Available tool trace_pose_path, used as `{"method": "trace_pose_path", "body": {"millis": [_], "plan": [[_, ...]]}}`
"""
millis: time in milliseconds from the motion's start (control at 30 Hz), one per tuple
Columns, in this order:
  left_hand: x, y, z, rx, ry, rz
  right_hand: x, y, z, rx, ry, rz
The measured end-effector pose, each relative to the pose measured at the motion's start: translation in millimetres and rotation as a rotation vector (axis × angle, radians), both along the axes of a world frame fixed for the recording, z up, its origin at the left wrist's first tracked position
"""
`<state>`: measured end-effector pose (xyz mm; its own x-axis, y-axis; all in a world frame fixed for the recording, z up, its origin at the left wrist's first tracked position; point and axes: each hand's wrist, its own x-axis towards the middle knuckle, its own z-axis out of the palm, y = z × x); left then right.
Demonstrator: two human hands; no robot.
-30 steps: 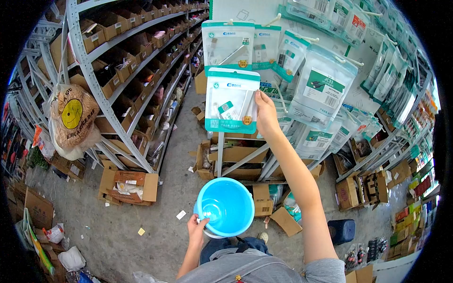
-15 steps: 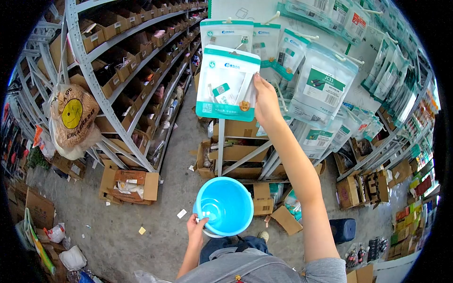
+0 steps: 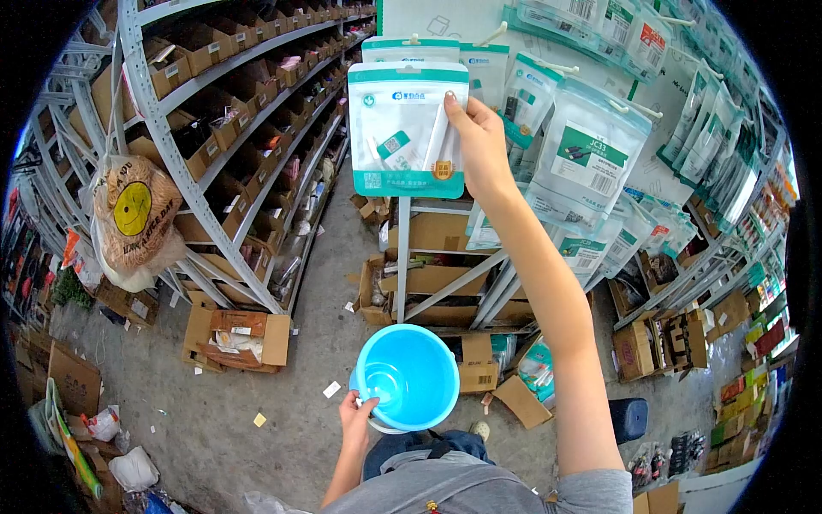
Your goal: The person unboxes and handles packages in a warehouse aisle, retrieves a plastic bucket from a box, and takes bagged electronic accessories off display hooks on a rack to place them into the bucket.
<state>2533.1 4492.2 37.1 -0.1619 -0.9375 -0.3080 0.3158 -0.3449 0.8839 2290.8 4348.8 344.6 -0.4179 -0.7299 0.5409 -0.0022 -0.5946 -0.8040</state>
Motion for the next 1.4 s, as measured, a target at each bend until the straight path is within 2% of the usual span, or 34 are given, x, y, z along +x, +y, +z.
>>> {"method": "trace_pose_path", "body": {"millis": [700,1400], "plan": [[-1.5,-4.4,1.2,-0.019,0.014,-0.005,-7.4,-15.5,30.4,-0.034,0.038,-0.056],[-0.7,-10.2,-3.5,-0.013,-0.039,-0.033,-22.9,-32.2,26.2,-0.016,0.058,-0.078]]}}
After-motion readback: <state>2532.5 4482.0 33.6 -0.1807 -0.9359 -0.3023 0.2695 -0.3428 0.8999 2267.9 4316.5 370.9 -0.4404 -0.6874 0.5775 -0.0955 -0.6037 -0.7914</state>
